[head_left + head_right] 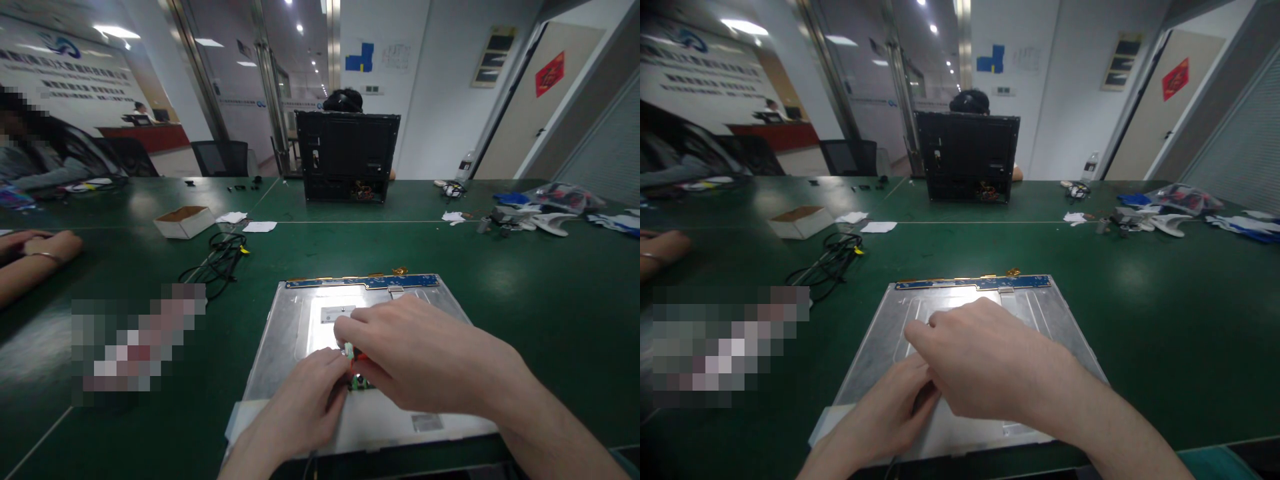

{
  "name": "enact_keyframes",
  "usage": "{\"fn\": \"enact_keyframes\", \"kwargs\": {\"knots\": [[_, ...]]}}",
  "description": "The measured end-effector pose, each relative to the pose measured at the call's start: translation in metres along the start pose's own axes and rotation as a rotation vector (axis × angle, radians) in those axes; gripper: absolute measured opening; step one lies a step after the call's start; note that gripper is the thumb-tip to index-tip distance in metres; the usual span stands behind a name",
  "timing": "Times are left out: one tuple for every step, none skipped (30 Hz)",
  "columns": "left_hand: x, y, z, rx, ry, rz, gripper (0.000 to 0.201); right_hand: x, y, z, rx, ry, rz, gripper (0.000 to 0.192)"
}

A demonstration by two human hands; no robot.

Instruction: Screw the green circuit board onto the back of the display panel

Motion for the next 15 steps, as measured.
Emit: {"fn": "enact_keyframes", "kwargs": {"knots": [[0.0003, 0.0005, -0.0006, -0.002, 0.0, -0.002, 0.015, -0.0003, -0.0003, 0.0006, 0.003, 0.009, 0.004, 0.006], [0.0005, 0.0011, -0.0011, -0.003, 0.001, -0.004, 0.014, -0.0004, -0.0004, 0.0012, 0.003, 0.017, 0.007, 0.006], [0.0007, 0.0017, -0.0016, -0.003, 0.002, -0.005, 0.014, -0.0006, -0.0004, 0.0016, 0.003, 0.023, 0.01, 0.007], [0.0008, 0.0021, -0.0021, -0.003, 0.002, -0.004, 0.014, -0.0006, -0.0003, 0.0018, 0.001, 0.027, 0.01, 0.007], [0.0008, 0.0025, -0.0025, -0.003, 0.002, -0.003, 0.014, -0.0005, 0.0, 0.0017, -0.002, 0.026, 0.009, 0.007], [0.0008, 0.0026, -0.0028, -0.002, 0.002, -0.001, 0.015, -0.0002, 0.0002, 0.0014, -0.006, 0.021, 0.009, 0.008], [0.0007, 0.0027, -0.003, -0.001, 0.002, 0.001, 0.015, 0.0002, 0.0005, 0.001, -0.012, 0.015, 0.009, 0.009], [0.0005, 0.0026, -0.003, 0.001, 0.002, 0.003, 0.016, 0.0008, 0.0007, 0.0005, -0.019, 0.007, 0.01, 0.011], [0.0004, 0.0023, -0.0029, 0.004, 0.002, 0.006, 0.017, 0.0014, 0.0008, 0.0001, -0.029, 0.0, 0.011, 0.013], [0.0002, 0.002, -0.0027, 0.008, 0.003, 0.007, 0.018, 0.0021, 0.0009, -0.0004, -0.039, -0.008, 0.013, 0.015], [0.0001, 0.0018, -0.0024, 0.012, 0.004, 0.006, 0.019, 0.0027, 0.001, -0.0008, -0.046, -0.015, 0.014, 0.016], [0.0, 0.0015, -0.0021, 0.016, 0.004, 0.006, 0.019, 0.0032, 0.0012, -0.0012, -0.051, -0.023, 0.014, 0.016], [0.0, 0.0013, -0.0018, 0.019, 0.005, 0.004, 0.02, 0.0035, 0.0013, -0.0016, -0.051, -0.03, 0.015, 0.016], [0.0001, 0.0012, -0.0017, 0.02, 0.006, 0.001, 0.02, 0.0035, 0.0012, -0.0017, -0.046, -0.034, 0.018, 0.015], [0.0001, 0.001, -0.0017, 0.019, 0.006, 0.0, 0.02, 0.0033, 0.001, -0.0017, -0.039, -0.036, 0.02, 0.015]]}}
Point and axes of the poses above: each hand's wrist, its own x-axis away from the middle knuckle, its own y-axis out of the palm, z = x × y, the point moved 7 cm from there along -x, towards the middle knuckle, and after that the axes turned 2 degrees about z, right-handed, at the moved point
